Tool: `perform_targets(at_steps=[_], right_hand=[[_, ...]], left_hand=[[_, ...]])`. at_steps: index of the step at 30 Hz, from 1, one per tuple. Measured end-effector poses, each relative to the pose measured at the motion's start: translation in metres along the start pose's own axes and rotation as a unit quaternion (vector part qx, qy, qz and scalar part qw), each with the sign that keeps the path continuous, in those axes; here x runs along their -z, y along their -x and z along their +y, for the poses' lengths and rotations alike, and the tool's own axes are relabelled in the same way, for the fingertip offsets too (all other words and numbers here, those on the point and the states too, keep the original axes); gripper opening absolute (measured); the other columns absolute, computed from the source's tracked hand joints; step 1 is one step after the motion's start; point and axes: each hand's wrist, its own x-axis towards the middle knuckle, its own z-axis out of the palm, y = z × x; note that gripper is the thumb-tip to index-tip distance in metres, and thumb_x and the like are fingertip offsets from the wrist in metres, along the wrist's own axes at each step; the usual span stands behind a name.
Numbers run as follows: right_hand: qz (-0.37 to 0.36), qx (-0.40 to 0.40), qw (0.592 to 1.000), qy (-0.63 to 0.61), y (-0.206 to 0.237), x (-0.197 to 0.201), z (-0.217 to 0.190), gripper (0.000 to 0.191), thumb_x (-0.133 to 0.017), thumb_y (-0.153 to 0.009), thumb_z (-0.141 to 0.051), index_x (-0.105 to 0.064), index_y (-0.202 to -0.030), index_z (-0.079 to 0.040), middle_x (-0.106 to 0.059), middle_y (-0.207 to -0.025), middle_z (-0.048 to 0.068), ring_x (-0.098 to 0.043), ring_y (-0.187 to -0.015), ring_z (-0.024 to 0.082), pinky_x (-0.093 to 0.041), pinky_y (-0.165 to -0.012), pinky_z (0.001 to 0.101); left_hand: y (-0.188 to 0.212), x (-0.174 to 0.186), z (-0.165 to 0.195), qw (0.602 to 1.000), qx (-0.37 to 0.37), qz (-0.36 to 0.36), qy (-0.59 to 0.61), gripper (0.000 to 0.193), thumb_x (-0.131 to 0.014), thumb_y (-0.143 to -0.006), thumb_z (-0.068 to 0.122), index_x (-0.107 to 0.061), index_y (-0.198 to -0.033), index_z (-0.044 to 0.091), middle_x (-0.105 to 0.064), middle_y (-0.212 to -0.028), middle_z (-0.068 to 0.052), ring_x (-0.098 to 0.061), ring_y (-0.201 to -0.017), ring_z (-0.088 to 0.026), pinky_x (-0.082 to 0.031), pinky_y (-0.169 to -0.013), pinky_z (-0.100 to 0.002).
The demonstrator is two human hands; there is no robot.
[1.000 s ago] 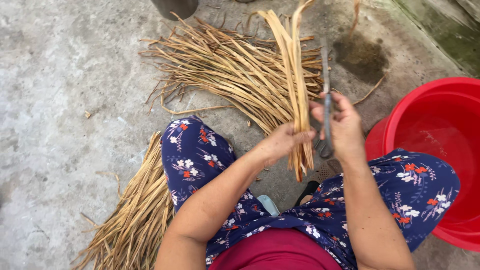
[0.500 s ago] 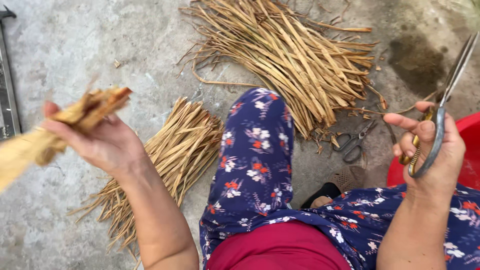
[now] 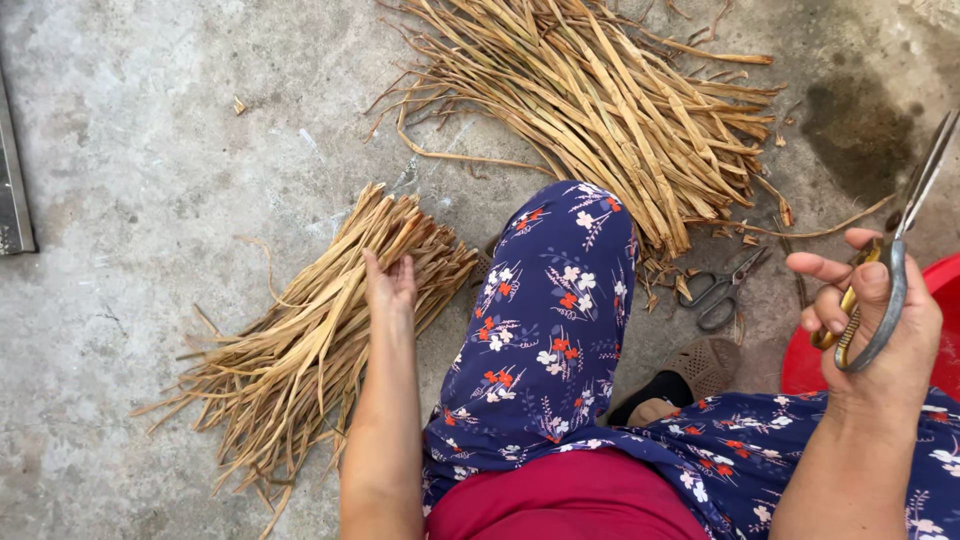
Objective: The person sits on a concrete floor and uses shears to trim and split dried plant stalks. They hold bundles of stalks, cut off excess lengths, and separate the stalks into thinner strips, placing the trimmed pieces into a pile.
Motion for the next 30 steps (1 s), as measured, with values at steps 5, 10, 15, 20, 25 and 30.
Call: perform_targets(at_steps=[5, 10, 15, 20, 25, 30], right_hand=[[-0.009, -0.01, 1.0, -0.008, -0.005, 0.009, 0.007, 0.035, -0.07, -0.112, -0.023, -0.052, -0.13, 0.001, -0.065, -0.118, 0.036, -0.048, -0.059, 0.009, -0.048, -0.063, 0.0257], [-0.004, -0.023, 1.0, 0.015, -0.008, 0.006, 0.018, 0.035, -0.069, -0.113, -0.023, -0.051, -0.131, 0.001, -0.065, -0.117, 0.036, -0.047, -0.06, 0.008, -0.047, -0.064, 0.0261], [0.0, -0.03, 0.999, 0.045, -0.012, -0.001, 0.02, 0.035, -0.068, -0.113, -0.024, -0.051, -0.13, 0.002, -0.065, -0.115, 0.036, -0.046, -0.059, 0.008, -0.048, -0.064, 0.0274], [0.014, -0.028, 0.999, 0.022, -0.012, -0.006, 0.023, 0.035, -0.068, -0.115, -0.024, -0.051, -0.131, 0.002, -0.065, -0.116, 0.036, -0.047, -0.059, 0.008, -0.048, -0.065, 0.0271], [0.03, -0.044, 0.997, 0.056, -0.016, -0.013, 0.027, 0.036, -0.068, -0.114, -0.024, -0.051, -0.132, 0.003, -0.065, -0.111, 0.036, -0.051, -0.062, 0.009, -0.048, -0.063, 0.0264], [0.032, -0.056, 0.995, 0.072, -0.017, -0.013, 0.027, 0.035, -0.067, -0.113, -0.024, -0.051, -0.131, 0.002, -0.064, -0.109, 0.035, -0.052, -0.064, 0.008, -0.047, -0.063, 0.0255]], left_hand=[[0.028, 0.05, 0.032, 0.942, 0.045, -0.143, -0.301, 0.081, -0.072, -0.088, 0.047, -0.05, -0.143, -0.008, -0.067, -0.13, -0.026, -0.066, -0.122, -0.035, -0.061, -0.094, -0.035], [0.036, 0.073, 0.08, 0.465, -0.496, -0.081, -0.729, 0.12, -0.086, -0.071, 0.05, -0.019, -0.162, 0.009, -0.024, -0.163, -0.025, -0.025, -0.151, -0.041, -0.026, -0.123, -0.057], [0.002, 0.064, 0.073, 0.312, -0.278, -0.065, -0.906, 0.155, -0.093, -0.051, 0.066, 0.007, -0.16, 0.018, 0.004, -0.167, -0.02, 0.001, -0.154, -0.037, -0.008, -0.122, -0.061], [-0.02, 0.087, 0.032, 0.185, -0.323, -0.022, -0.928, 0.16, -0.089, -0.048, 0.077, 0.003, -0.163, 0.014, 0.002, -0.165, -0.032, 0.002, -0.152, -0.054, -0.013, -0.117, -0.074], [-0.026, 0.091, 0.023, 0.113, -0.466, 0.039, -0.877, 0.149, -0.085, -0.055, 0.077, -0.005, -0.166, 0.017, -0.005, -0.167, -0.03, -0.007, -0.153, -0.054, -0.016, -0.115, -0.077], [-0.033, 0.072, 0.04, 0.145, -0.461, 0.006, -0.875, 0.144, -0.088, -0.057, 0.069, -0.007, -0.165, 0.019, -0.008, -0.166, -0.027, -0.011, -0.152, -0.051, -0.017, -0.115, -0.076]])
